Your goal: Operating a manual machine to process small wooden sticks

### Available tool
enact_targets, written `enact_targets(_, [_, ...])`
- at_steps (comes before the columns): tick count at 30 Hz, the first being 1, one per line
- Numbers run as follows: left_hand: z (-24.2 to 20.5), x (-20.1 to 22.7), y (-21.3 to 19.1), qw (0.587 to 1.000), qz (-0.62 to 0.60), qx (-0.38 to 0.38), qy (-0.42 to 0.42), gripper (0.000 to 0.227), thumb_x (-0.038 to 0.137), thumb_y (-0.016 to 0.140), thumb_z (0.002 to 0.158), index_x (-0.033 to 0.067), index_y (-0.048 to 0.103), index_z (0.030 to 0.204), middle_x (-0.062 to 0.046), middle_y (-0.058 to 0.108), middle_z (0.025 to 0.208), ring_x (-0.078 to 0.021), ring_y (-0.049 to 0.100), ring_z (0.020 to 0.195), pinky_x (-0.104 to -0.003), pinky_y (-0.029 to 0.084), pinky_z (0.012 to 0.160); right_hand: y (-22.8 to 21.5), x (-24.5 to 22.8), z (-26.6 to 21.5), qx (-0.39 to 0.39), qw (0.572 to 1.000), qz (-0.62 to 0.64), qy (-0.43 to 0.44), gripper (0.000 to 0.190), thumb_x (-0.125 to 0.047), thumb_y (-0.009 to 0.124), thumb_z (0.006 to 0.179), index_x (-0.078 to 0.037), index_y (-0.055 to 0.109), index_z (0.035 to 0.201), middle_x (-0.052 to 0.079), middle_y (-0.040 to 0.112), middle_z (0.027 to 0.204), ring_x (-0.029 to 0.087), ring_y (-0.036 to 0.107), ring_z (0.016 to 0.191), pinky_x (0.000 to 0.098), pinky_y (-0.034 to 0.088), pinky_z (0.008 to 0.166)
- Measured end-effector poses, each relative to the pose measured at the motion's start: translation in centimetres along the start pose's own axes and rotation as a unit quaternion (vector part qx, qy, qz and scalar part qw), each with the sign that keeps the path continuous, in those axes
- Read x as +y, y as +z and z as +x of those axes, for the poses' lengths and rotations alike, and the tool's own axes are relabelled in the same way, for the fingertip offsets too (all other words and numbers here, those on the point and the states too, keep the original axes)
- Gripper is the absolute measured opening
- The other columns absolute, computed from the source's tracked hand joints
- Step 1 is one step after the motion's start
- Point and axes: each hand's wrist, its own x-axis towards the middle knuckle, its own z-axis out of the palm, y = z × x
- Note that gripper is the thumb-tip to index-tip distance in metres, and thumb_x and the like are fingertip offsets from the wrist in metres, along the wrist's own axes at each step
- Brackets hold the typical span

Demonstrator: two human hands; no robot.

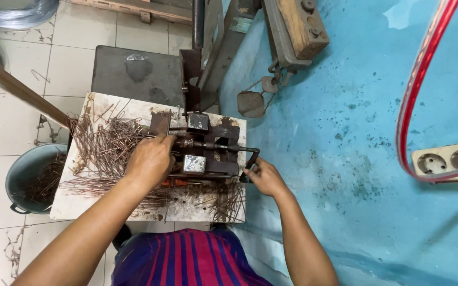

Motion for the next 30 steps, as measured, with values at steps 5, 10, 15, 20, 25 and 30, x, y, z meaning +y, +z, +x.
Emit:
enact_targets(5, [-0.4,0.4,-1.2,0.999,-0.037,-0.01,-0.009,0.048,0.009,0.056,0.082,0.0015,0.059,0.129,-0.023,0.07,0.102,-0.04,0.072,0.093,-0.047,0.053,0.084,0.8,0.7,2.5,0.014,0.999,-0.039,-0.025,0.03,-0.029,0.069,0.09,-0.004,0.074,0.105,0.018,0.075,0.087,0.038,0.073,0.088,0.0476,0.057,0.076])
enact_targets(10, [-0.9,1.9,-3.2,0.995,-0.102,0.017,-0.005,0.071,0.0,0.059,0.077,0.0024,0.044,0.146,-0.025,0.069,0.096,-0.0463,0.07,0.09,-0.052,0.051,0.081,1.0,-3.7,3.2,0.073,0.991,-0.063,-0.093,0.022,-0.024,0.071,0.088,-0.013,0.071,0.107,0.014,0.076,0.084,0.037,0.072,0.091,0.0485,0.057,0.077])
enact_targets(15, [-0.6,1.5,-2.9,0.995,-0.097,0.018,0.009,0.078,0.004,0.065,0.076,0.0069,0.04,0.15,-0.024,0.069,0.096,-0.0469,0.069,0.091,-0.054,0.05,0.082,1.8,-3.0,3.6,0.129,0.964,0.02,-0.231,0.092,0.011,0.061,0.079,0.001,0.018,0.159,0.031,0.047,0.142,0.055,0.04,0.131,0.0666,0.027,0.112])
enact_targets(20, [-0.5,1.4,-3.0,0.996,-0.088,0.008,0.0,0.078,0.006,0.062,0.078,0.0127,0.039,0.152,-0.021,0.069,0.098,-0.042,0.069,0.092,-0.051,0.051,0.084,3.2,2.2,4.2,0.024,0.989,-0.039,-0.138,0.046,-0.014,0.068,0.079,-0.003,0.055,0.121,0.022,0.065,0.108,0.042,0.06,0.11,0.052,0.045,0.097])
enact_targets(25, [-0.8,2.8,-6.5,0.991,-0.123,-0.031,-0.03,0.077,0.007,0.062,0.081,0.0114,0.037,0.153,-0.024,0.071,0.103,-0.0433,0.071,0.096,-0.052,0.051,0.085,2.2,-2.0,0.0,-0.037,0.995,-0.013,-0.095,0.032,-0.019,0.072,0.076,0.002,0.065,0.099,0.024,0.07,0.084,0.047,0.067,0.091,0.0554,0.051,0.079])
enact_targets(30, [2.9,1.9,-7.1,0.981,-0.138,0.131,-0.047,0.059,0.029,0.072,0.083,0.0103,0.057,0.137,-0.021,0.072,0.107,-0.0426,0.07,0.096,-0.053,0.052,0.084,6.5,3.5,-0.2,-0.072,0.972,-0.185,-0.126,0.077,-0.033,0.072,0.086,0.009,0.041,0.143,0.031,0.054,0.138,0.047,0.045,0.135,0.0624,0.028,0.114])
